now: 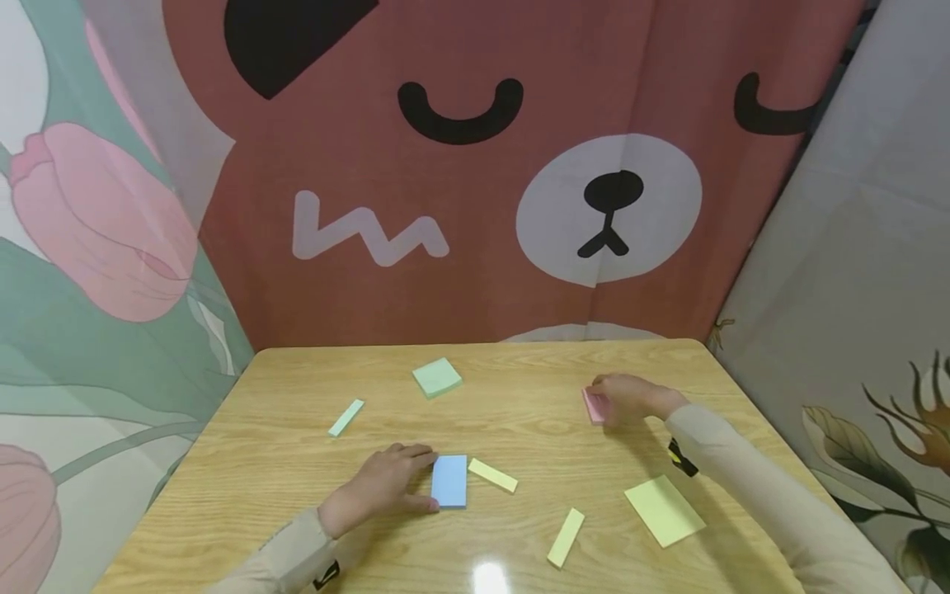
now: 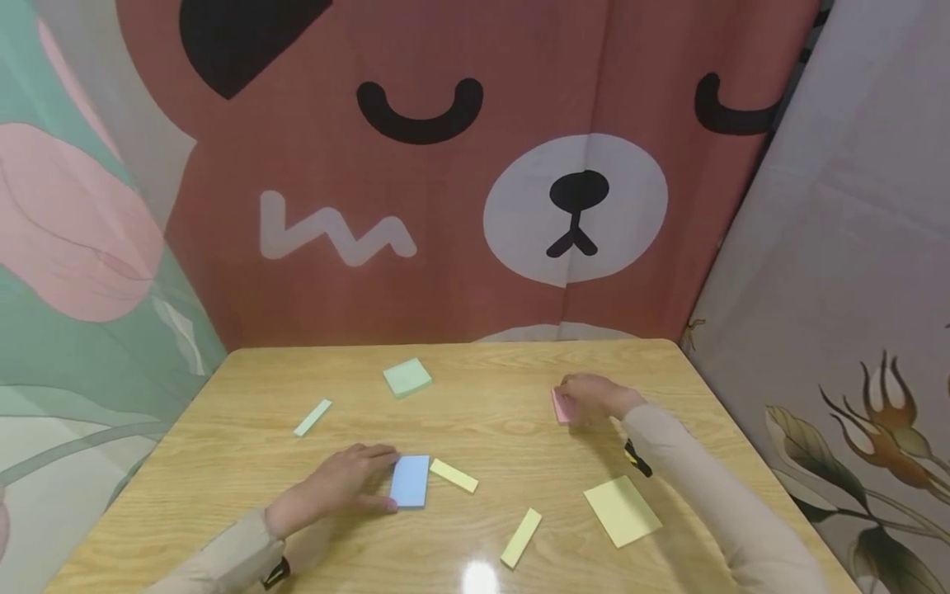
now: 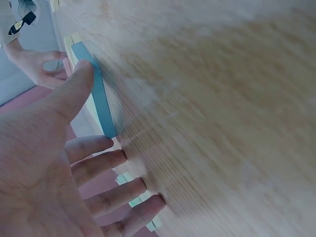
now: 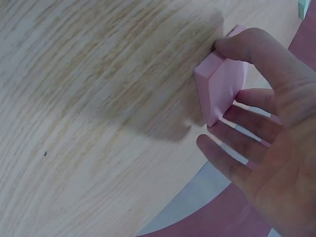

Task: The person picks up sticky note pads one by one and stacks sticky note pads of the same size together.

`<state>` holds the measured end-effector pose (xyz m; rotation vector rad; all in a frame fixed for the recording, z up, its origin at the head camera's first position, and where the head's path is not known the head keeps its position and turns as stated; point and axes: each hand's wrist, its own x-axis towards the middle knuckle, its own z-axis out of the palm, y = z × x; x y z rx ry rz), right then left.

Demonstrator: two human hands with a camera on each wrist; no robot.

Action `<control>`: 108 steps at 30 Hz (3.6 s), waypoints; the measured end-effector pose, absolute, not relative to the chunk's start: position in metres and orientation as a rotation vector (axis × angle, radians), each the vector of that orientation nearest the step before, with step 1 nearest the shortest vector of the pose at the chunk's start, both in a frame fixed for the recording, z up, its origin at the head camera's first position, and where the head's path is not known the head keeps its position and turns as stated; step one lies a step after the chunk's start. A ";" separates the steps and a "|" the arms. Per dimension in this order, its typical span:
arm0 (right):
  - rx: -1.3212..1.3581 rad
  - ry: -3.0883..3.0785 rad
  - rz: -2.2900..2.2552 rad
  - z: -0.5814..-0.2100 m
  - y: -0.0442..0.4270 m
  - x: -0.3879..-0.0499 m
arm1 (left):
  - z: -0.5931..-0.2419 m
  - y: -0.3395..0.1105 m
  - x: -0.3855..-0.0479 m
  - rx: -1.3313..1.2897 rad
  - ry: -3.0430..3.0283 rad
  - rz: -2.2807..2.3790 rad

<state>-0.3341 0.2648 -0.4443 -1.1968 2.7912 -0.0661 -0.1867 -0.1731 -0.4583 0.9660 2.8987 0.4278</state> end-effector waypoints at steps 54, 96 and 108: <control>-1.253 2.906 -0.202 -0.448 0.223 -0.309 | -0.455 -0.169 -0.183 0.883 2.866 0.383; -1.499 2.777 -0.145 -0.435 0.157 -0.272 | -0.454 -0.168 -0.181 0.910 2.905 0.360; -1.596 2.745 -0.115 -0.428 0.136 -0.262 | -0.457 -0.168 -0.182 0.918 2.911 0.344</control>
